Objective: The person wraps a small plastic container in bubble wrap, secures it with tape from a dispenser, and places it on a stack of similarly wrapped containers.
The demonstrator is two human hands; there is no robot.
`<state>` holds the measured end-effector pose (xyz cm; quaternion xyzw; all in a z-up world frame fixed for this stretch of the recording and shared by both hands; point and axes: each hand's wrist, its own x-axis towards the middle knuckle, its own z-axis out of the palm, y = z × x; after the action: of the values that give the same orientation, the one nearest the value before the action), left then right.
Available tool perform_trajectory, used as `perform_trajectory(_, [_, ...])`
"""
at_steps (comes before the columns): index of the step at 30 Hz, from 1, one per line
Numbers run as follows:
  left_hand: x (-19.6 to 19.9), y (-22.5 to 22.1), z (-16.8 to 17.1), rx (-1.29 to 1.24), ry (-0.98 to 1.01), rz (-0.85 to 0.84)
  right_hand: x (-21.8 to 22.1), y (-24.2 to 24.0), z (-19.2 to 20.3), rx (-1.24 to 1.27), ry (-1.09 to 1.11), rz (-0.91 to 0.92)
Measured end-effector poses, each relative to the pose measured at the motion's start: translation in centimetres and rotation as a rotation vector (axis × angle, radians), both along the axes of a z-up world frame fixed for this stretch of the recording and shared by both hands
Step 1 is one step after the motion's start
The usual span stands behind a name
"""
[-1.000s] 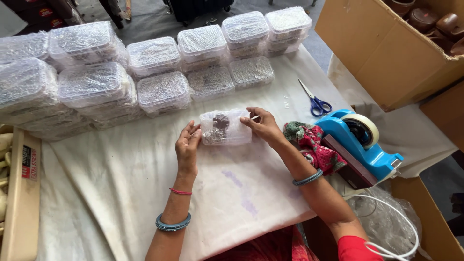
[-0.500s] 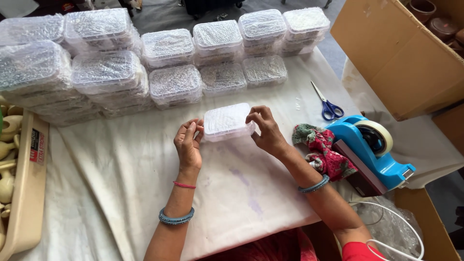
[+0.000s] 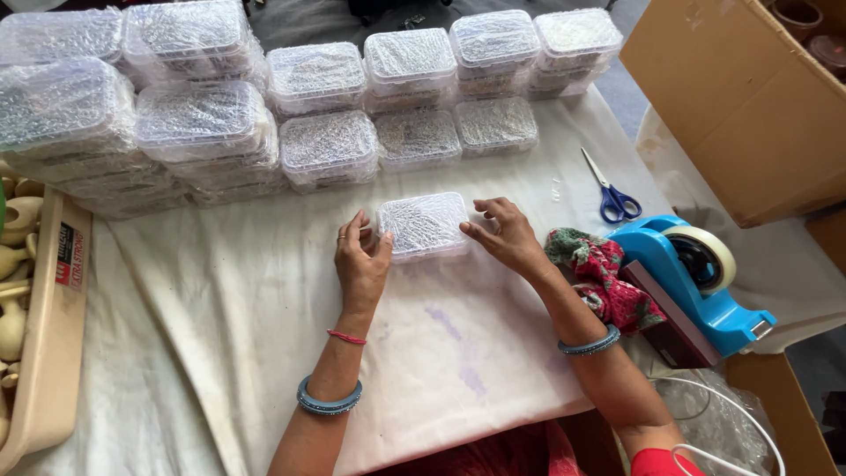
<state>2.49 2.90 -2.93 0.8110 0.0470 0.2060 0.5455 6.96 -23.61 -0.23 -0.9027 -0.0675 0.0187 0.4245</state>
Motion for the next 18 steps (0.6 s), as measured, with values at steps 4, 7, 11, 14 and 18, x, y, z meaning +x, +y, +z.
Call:
perform_trajectory(4, [0.0,-0.4,-0.6,-0.067,0.001,-0.053,0.2,0.0,-1.1,-0.171,-0.095,0.095])
perform_trajectory(7, [0.5,-0.4,-1.3,-0.044,-0.022,-0.063,0.4,0.0,-0.8,-0.166,-0.032,0.097])
perform_trajectory(11, [1.1,0.2,-2.1,-0.417,0.030,-0.134,0.3,0.4,-0.8,-0.087,0.020,0.083])
perform_trajectory(14, [1.1,0.4,-2.4,-0.671,0.019,-0.168,0.1,0.8,-1.3,0.068,0.016,0.084])
perform_trajectory(18, [1.7,1.2,-3.4,-0.855,-0.048,-0.202,-0.4,0.8,-1.0,0.484,0.199,0.012])
